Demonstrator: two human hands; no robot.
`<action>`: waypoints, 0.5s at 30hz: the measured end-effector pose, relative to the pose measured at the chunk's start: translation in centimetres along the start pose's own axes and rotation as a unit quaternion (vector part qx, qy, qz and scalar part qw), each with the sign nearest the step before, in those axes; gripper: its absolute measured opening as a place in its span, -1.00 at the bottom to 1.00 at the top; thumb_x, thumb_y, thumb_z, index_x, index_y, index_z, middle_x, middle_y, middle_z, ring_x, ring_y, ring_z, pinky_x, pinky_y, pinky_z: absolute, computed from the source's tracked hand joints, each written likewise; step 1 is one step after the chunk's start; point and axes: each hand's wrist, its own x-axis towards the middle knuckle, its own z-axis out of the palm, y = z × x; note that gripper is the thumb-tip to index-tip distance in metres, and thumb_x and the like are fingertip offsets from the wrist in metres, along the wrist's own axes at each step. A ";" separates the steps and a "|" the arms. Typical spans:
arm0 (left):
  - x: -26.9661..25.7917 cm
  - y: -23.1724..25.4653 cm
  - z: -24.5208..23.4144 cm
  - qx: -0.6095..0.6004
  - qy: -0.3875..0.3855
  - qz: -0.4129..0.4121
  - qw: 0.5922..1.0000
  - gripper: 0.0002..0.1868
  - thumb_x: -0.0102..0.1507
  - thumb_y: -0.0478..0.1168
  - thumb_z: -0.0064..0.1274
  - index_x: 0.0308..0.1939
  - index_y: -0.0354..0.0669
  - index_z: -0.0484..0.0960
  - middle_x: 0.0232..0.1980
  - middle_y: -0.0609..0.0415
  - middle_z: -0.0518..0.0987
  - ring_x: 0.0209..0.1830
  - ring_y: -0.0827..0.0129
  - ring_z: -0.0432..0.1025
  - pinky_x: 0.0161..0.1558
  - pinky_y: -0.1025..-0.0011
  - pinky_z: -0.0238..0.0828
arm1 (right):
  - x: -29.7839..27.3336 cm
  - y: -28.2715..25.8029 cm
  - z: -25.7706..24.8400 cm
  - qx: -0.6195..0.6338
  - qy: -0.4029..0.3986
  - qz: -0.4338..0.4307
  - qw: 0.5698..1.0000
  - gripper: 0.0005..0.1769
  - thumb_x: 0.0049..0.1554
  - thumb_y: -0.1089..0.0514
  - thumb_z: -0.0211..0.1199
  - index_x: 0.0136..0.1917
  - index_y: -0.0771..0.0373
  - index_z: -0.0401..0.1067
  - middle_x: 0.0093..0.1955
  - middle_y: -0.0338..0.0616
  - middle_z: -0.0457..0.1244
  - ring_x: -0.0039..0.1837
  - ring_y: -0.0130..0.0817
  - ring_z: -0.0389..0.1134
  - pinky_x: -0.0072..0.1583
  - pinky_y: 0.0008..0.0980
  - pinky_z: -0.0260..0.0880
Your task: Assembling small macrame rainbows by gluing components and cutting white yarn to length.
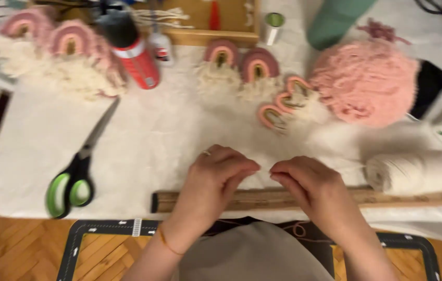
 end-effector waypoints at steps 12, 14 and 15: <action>-6.7 -3.9 -11.6 0.134 0.083 -0.140 0.978 -0.87 0.10 -0.32 0.34 -0.30 -0.07 0.75 -0.23 0.15 0.63 -0.25 0.28 0.53 -0.22 0.38 0.43 | 3.5 -5.1 6.5 0.083 -0.058 0.003 0.995 -0.88 0.11 0.21 0.33 -0.04 0.20 0.55 -0.16 -0.15 0.38 -0.16 -0.17 0.43 -0.14 -0.30 0.40; -7.5 -4.5 -11.5 0.127 0.078 -0.159 0.976 -0.85 0.05 -0.31 0.37 -0.32 -0.05 0.77 -0.24 0.15 0.61 -0.26 0.27 0.51 -0.24 0.37 0.43 | 2.8 -4.1 6.4 0.078 -0.058 0.033 0.995 -0.87 0.09 0.20 0.34 -0.05 0.21 0.55 -0.16 -0.16 0.38 -0.19 -0.20 0.42 -0.15 -0.32 0.40; -7.9 -4.9 -11.4 0.117 0.073 -0.178 0.974 -0.83 0.00 -0.30 0.39 -0.34 -0.03 0.78 -0.24 0.14 0.59 -0.26 0.26 0.49 -0.26 0.37 0.42 | 2.4 -3.6 6.4 0.070 -0.056 0.066 0.994 -0.85 0.06 0.20 0.36 -0.06 0.22 0.56 -0.17 -0.16 0.38 -0.22 -0.24 0.41 -0.16 -0.35 0.39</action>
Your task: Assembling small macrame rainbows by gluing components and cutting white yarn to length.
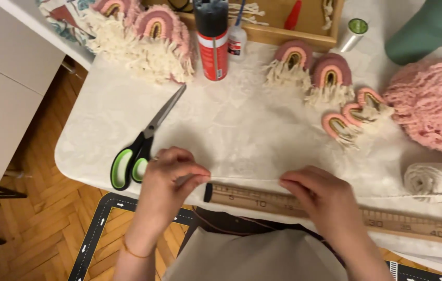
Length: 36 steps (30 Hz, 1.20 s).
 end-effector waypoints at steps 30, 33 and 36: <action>-1.0 -1.7 0.5 0.047 -0.027 0.051 0.997 -0.90 0.06 -0.25 0.34 -0.36 0.01 0.78 -0.24 0.20 0.64 -0.19 0.23 0.48 -0.14 0.23 0.28 | -3.4 3.8 -2.1 -0.041 -0.004 0.074 0.996 -0.82 0.01 0.20 0.38 -0.06 0.22 0.57 -0.11 -0.16 0.40 -0.12 -0.25 0.45 -0.07 -0.34 0.41; -1.0 -1.7 0.6 0.051 -0.028 0.054 0.997 -0.90 0.06 -0.25 0.33 -0.35 0.01 0.78 -0.26 0.20 0.64 -0.21 0.25 0.49 -0.16 0.26 0.31 | -3.5 3.9 -2.5 -0.036 -0.005 0.056 0.998 -0.82 0.01 0.20 0.38 -0.07 0.23 0.57 -0.08 -0.17 0.41 -0.12 -0.24 0.46 -0.08 -0.34 0.42; -1.0 -2.0 0.7 0.045 -0.032 0.052 0.997 -0.89 0.06 -0.26 0.32 -0.34 0.00 0.78 -0.26 0.19 0.64 -0.22 0.27 0.50 -0.17 0.29 0.34 | -3.7 3.7 -3.1 -0.051 -0.020 0.115 0.992 -0.82 0.01 0.20 0.38 -0.07 0.22 0.57 -0.09 -0.17 0.41 -0.17 -0.24 0.45 -0.13 -0.32 0.42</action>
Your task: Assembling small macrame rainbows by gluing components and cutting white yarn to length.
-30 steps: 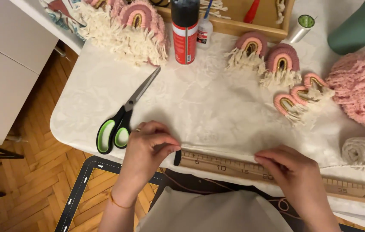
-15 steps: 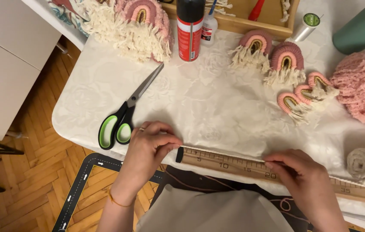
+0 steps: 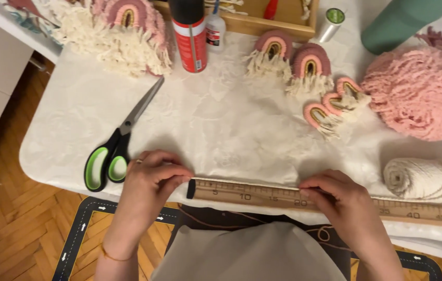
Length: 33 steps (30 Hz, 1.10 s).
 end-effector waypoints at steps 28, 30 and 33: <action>0.2 0.6 0.0 -0.029 -0.014 -0.061 0.998 -0.84 0.05 -0.32 0.34 -0.31 0.00 0.81 -0.27 0.15 0.63 -0.28 0.30 0.49 -0.34 0.37 0.44 | -0.6 1.6 -0.7 0.011 0.024 -0.023 0.999 -0.83 0.04 0.25 0.35 -0.04 0.26 0.55 -0.09 -0.13 0.39 -0.15 -0.22 0.45 -0.12 -0.32 0.41; 0.2 0.5 0.0 -0.032 -0.017 -0.064 0.997 -0.84 0.04 -0.33 0.33 -0.31 -0.01 0.81 -0.26 0.15 0.63 -0.28 0.30 0.48 -0.34 0.37 0.44 | -0.6 1.5 -0.7 0.011 0.026 -0.020 0.999 -0.83 0.04 0.24 0.35 -0.05 0.26 0.55 -0.09 -0.13 0.39 -0.16 -0.21 0.45 -0.13 -0.31 0.40; 0.2 0.6 0.0 -0.026 -0.011 -0.052 0.998 -0.85 0.05 -0.33 0.33 -0.31 -0.02 0.81 -0.26 0.14 0.63 -0.27 0.29 0.48 -0.32 0.36 0.44 | -0.6 1.4 -0.8 0.010 0.025 -0.019 0.999 -0.84 0.05 0.24 0.35 -0.05 0.26 0.55 -0.11 -0.12 0.39 -0.16 -0.21 0.44 -0.11 -0.31 0.40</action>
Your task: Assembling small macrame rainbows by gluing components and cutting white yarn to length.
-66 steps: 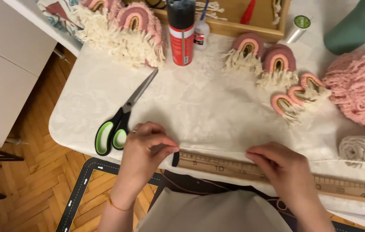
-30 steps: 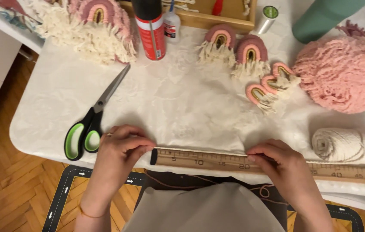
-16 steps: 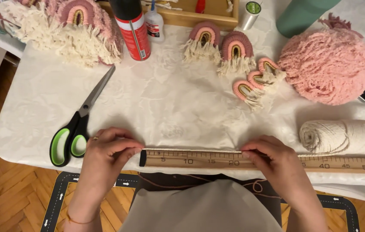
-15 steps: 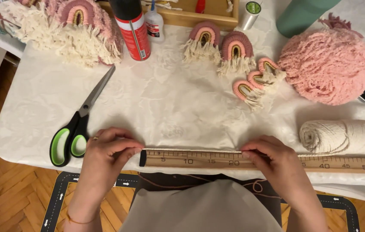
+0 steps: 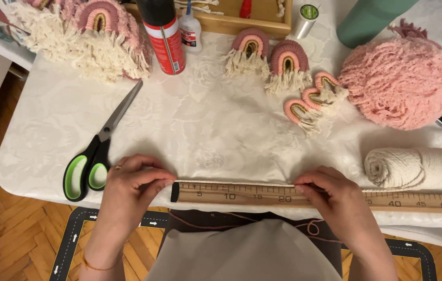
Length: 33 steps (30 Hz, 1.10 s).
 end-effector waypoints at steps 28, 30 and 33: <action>-0.1 -0.7 0.2 0.008 -0.008 -0.004 1.000 -0.84 0.04 -0.30 0.33 -0.31 0.02 0.81 -0.25 0.16 0.64 -0.30 0.30 0.50 -0.33 0.37 0.44 | -0.6 1.8 -1.7 -0.007 -0.004 -0.008 1.000 -0.82 0.05 0.22 0.34 -0.04 0.24 0.54 -0.10 -0.16 0.40 -0.09 -0.26 0.45 -0.06 -0.34 0.42; -0.1 -0.7 0.3 0.012 0.001 0.009 1.000 -0.84 0.04 -0.31 0.33 -0.31 0.02 0.81 -0.24 0.15 0.64 -0.27 0.29 0.49 -0.31 0.36 0.44 | -0.7 1.7 -2.0 -0.001 -0.003 -0.010 1.000 -0.81 0.07 0.23 0.32 -0.01 0.23 0.54 -0.05 -0.17 0.40 -0.08 -0.26 0.45 -0.06 -0.33 0.43; -0.1 -1.0 0.3 0.009 -0.001 0.011 1.000 -0.85 0.05 -0.31 0.33 -0.31 0.01 0.80 -0.24 0.15 0.64 -0.27 0.29 0.49 -0.33 0.38 0.44 | -0.8 1.9 -2.2 -0.005 -0.002 -0.024 1.000 -0.81 0.06 0.22 0.33 -0.01 0.24 0.55 -0.07 -0.17 0.39 -0.08 -0.26 0.44 -0.05 -0.33 0.41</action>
